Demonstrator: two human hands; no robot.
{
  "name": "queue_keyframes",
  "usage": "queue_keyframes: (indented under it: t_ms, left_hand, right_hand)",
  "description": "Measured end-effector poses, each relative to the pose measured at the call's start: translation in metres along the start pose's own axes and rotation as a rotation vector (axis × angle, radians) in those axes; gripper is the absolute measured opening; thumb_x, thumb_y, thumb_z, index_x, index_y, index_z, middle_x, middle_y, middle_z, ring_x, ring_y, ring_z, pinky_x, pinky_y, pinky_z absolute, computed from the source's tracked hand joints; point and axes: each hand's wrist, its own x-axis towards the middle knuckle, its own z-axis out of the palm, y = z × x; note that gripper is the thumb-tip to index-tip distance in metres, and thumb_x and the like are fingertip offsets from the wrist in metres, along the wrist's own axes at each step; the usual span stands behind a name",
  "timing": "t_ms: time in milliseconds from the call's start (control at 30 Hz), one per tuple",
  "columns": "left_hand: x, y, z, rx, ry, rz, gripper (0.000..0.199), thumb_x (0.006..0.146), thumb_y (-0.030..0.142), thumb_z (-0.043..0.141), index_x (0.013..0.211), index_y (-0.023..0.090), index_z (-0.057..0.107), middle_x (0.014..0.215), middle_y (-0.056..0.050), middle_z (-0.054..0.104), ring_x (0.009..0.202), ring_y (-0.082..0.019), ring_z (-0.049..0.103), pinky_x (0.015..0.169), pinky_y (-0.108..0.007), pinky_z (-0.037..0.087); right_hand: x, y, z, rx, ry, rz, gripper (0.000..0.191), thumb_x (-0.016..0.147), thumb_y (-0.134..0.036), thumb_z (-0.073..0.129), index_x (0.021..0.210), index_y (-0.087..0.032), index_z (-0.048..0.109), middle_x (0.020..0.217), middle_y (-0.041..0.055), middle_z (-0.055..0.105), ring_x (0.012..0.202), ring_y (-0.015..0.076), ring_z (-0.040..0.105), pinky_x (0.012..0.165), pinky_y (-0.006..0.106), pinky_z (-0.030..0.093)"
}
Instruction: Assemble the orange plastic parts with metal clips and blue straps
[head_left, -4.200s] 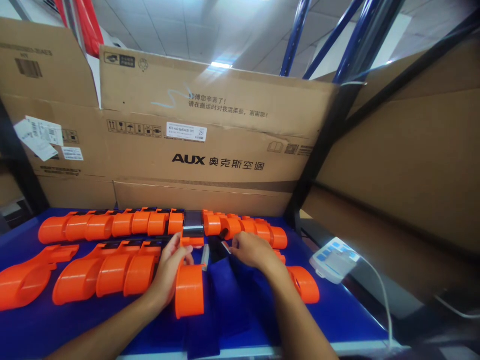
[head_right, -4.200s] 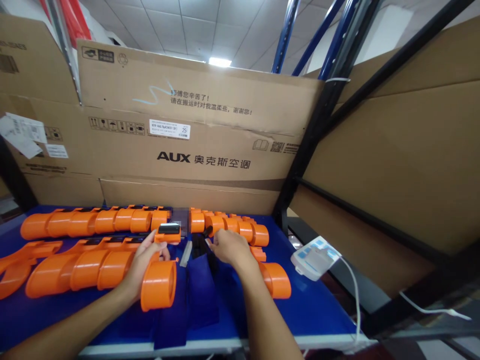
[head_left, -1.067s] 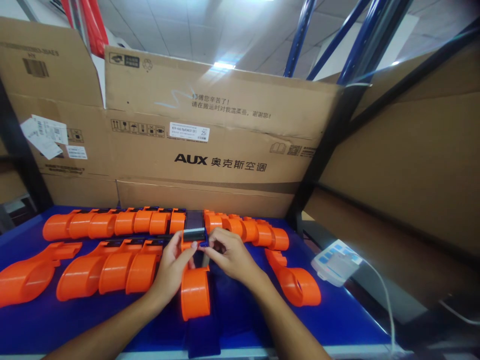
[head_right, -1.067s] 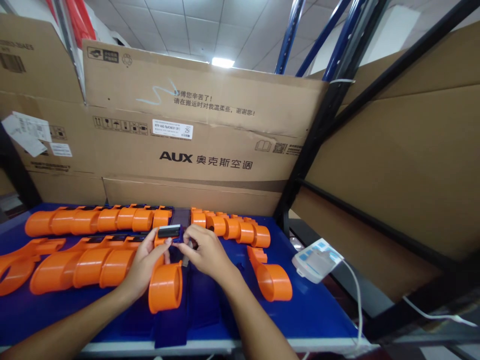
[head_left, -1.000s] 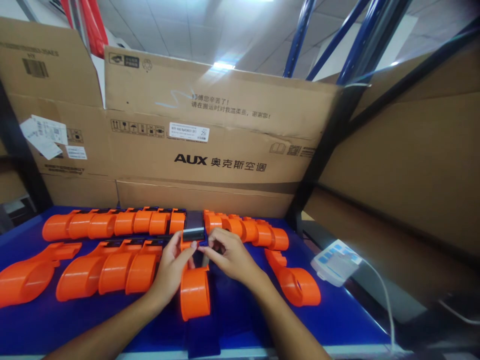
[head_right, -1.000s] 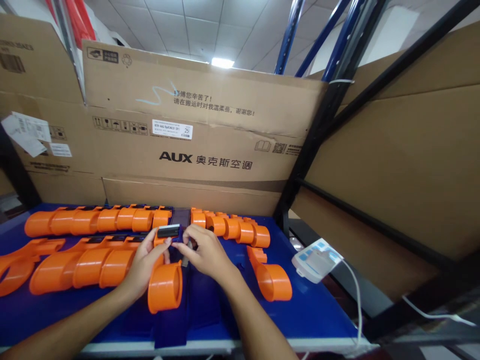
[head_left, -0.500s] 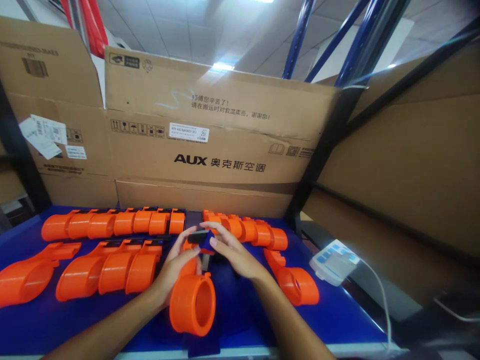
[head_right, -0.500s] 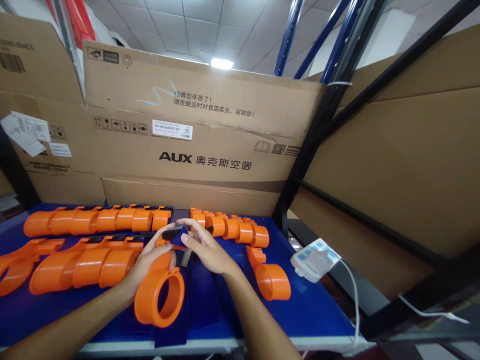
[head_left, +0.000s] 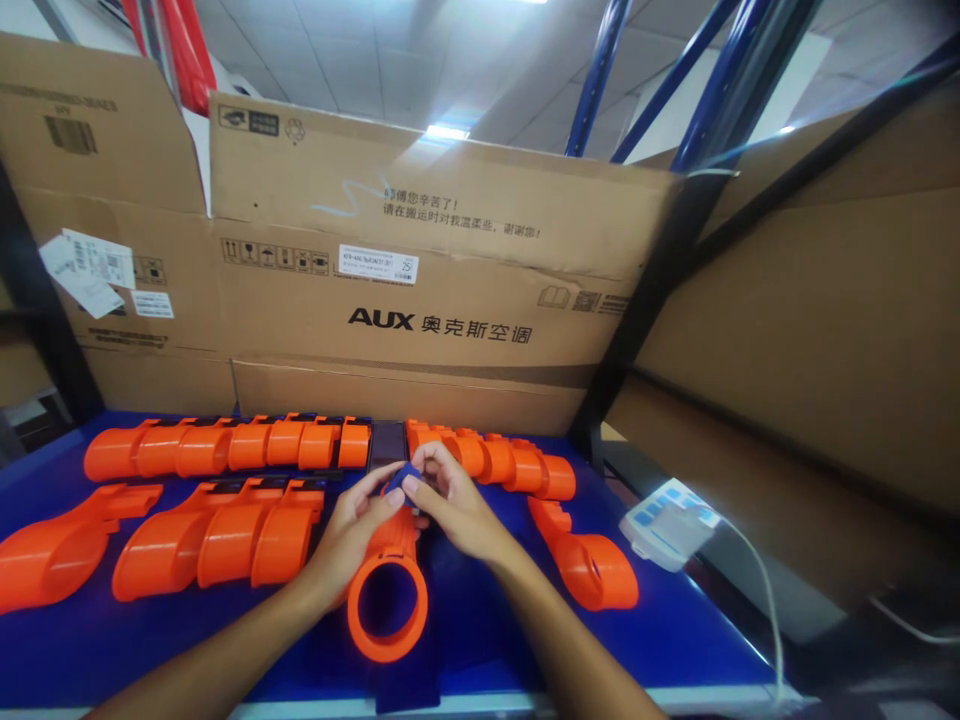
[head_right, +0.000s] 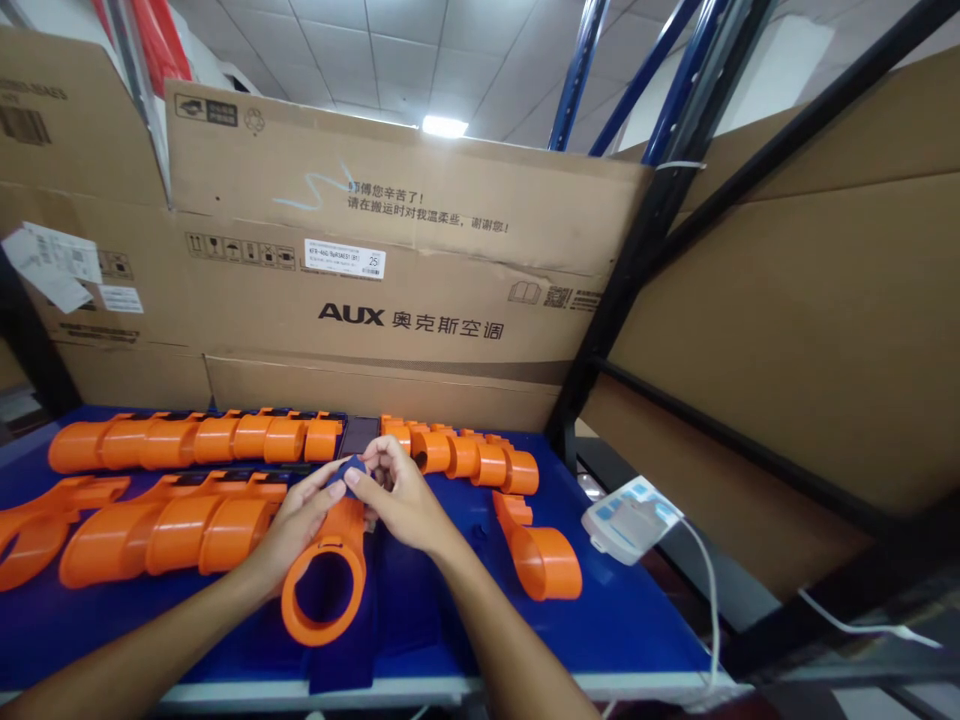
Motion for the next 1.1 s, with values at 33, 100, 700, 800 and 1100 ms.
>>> queue_keyframes:
  t_ms: [33,100,700,800,1100]
  left_hand:
    - [0.001,0.000,-0.001,0.013,0.012,0.009,0.051,0.077,0.039,0.082,0.123,0.018,0.071,0.123,-0.013,0.073,0.114,-0.031,0.069,0.096,-0.040,0.055]
    - [0.003,-0.001,-0.002,0.033,0.026,0.022,0.051,0.076,0.038,0.082,0.122,0.018,0.071,0.123,-0.013,0.074,0.117,-0.030,0.067,0.101,-0.040,0.053]
    - [-0.007,0.009,-0.004,-0.219,0.063,-0.035,0.060,0.080,0.056,0.064,0.124,0.015,0.064,0.090,-0.013,0.079,0.077,-0.030,0.075,0.063,-0.037,0.058]
    - [-0.005,0.012,-0.005,-0.207,0.062,-0.016,0.059,0.078,0.055,0.065,0.121,0.015,0.065,0.094,-0.013,0.080,0.080,-0.030,0.075,0.063,-0.036,0.058]
    - [-0.004,0.009,-0.006,-0.162,0.081,-0.018,0.061,0.077,0.059,0.065,0.119,0.015,0.066,0.088,-0.013,0.079,0.084,-0.032,0.074,0.063,-0.036,0.056]
  right_hand:
    - [0.000,0.001,0.001,-0.007,0.004,-0.006,0.040,0.090,-0.052,0.068,0.103,-0.027,0.040,0.090,-0.0019,0.054,0.062,0.0108,0.049,0.050,0.022,0.047]
    - [0.000,0.002,0.003,-0.026,0.014,-0.013,0.041,0.089,-0.053,0.069,0.099,-0.026,0.040,0.089,-0.0024,0.054,0.062,0.0109,0.049,0.050,0.022,0.046]
    - [-0.019,-0.017,-0.013,-1.118,-0.417,-0.046,0.041,0.072,-0.050,0.083,0.101,-0.023,0.072,0.125,0.0082,0.052,0.121,0.0318,0.043,0.106,0.050,0.035]
    - [-0.021,-0.014,-0.008,-1.155,-0.455,0.002,0.063,0.062,-0.061,0.085,0.110,-0.023,0.071,0.128,0.0098,0.051,0.122,0.0345,0.042,0.110,0.054,0.030]
    - [-0.015,-0.004,-0.003,-1.303,-0.376,0.022,0.063,0.067,-0.064,0.082,0.107,-0.017,0.074,0.122,0.0158,0.052,0.122,0.0383,0.039,0.111,0.056,0.026]
